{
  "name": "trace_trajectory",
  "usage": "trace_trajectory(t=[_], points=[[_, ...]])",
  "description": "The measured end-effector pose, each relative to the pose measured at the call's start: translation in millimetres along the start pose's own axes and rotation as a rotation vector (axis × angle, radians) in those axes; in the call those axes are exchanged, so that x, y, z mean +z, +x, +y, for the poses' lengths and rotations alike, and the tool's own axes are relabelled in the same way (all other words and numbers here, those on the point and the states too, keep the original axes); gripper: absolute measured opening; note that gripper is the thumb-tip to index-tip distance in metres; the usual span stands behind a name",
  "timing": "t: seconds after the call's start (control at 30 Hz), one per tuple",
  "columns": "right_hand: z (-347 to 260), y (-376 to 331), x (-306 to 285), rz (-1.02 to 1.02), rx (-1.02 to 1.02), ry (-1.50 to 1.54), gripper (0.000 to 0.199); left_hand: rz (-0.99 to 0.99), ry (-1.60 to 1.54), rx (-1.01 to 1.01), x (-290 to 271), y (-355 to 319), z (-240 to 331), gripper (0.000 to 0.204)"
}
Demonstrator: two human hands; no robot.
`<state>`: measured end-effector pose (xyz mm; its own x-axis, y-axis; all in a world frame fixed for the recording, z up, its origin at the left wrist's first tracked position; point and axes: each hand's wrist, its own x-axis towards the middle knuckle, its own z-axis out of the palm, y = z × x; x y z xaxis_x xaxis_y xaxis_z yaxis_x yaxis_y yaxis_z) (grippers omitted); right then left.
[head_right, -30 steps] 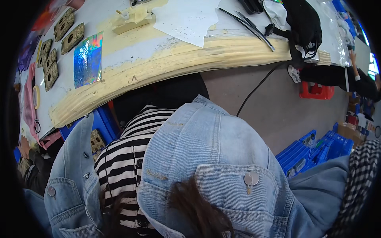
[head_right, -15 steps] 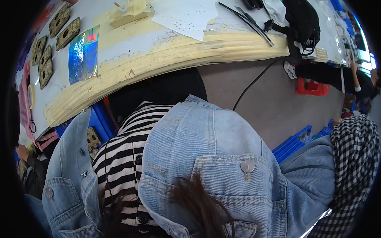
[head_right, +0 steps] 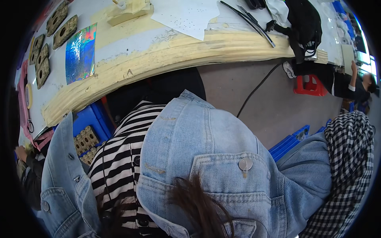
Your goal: Assembling small components by applying holographic stickers using tweezers.
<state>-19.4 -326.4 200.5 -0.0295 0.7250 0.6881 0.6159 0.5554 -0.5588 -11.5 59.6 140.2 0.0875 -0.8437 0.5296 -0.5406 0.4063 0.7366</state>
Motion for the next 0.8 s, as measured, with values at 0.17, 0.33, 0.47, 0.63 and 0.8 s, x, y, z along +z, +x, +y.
trace_trajectory(t=[0.17,0.33,0.47,0.63,0.8], points=[[0,-3,-2,0.011,-0.02,0.007,0.017,-0.012,0.02,0.012,-6,1,7,0.02],[6,-7,-3,0.028,-0.059,0.029,0.017,-0.028,0.059,0.038,-14,5,26,0.02],[18,-10,-2,0.055,-0.116,0.054,0.017,-0.053,0.076,0.063,-22,7,42,0.02],[38,-14,-4,0.093,-0.249,0.087,0.018,-0.066,0.081,0.159,-37,6,53,0.02],[62,-19,-5,0.094,-0.373,0.141,0.018,0.027,-0.032,0.202,-39,-10,23,0.021]])
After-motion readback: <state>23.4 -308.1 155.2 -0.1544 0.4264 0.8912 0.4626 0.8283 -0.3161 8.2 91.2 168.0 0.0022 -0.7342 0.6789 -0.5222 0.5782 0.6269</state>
